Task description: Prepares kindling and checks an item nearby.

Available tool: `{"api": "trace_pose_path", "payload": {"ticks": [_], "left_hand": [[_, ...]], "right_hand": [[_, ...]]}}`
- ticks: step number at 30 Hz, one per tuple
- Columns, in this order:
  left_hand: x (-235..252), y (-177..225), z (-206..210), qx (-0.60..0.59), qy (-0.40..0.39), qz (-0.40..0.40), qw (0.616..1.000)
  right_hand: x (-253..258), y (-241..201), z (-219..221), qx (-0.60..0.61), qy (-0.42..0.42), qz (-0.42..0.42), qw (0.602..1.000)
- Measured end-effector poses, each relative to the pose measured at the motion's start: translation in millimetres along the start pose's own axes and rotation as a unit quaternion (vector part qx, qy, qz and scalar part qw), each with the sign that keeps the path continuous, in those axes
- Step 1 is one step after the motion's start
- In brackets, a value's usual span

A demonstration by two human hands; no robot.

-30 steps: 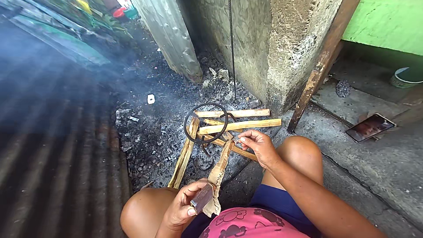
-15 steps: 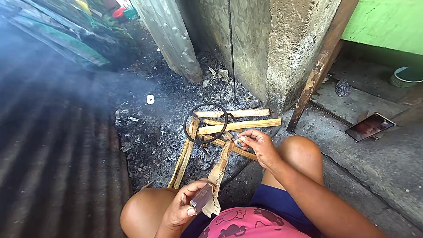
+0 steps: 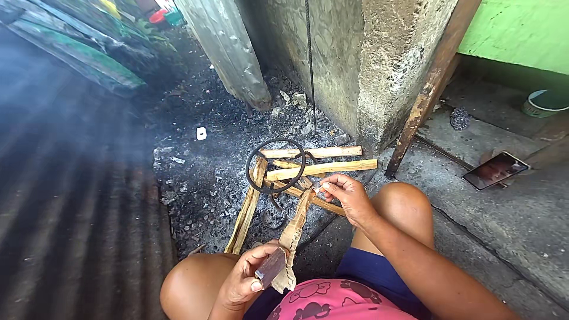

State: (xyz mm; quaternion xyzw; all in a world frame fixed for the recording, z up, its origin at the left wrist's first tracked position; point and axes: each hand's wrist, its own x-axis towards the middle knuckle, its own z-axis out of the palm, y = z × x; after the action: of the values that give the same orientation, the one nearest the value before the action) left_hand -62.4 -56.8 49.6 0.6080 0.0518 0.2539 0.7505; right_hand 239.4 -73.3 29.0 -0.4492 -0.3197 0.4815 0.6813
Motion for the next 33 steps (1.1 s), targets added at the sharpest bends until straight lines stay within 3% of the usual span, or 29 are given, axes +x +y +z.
{"api": "trace_pose_path", "payload": {"ticks": [33], "left_hand": [[1.0,2.1,1.3,-0.004,-0.002,0.001,1.0]], "right_hand": [[0.1,0.0,-0.1,-0.055,0.002,0.002,0.998]]}}
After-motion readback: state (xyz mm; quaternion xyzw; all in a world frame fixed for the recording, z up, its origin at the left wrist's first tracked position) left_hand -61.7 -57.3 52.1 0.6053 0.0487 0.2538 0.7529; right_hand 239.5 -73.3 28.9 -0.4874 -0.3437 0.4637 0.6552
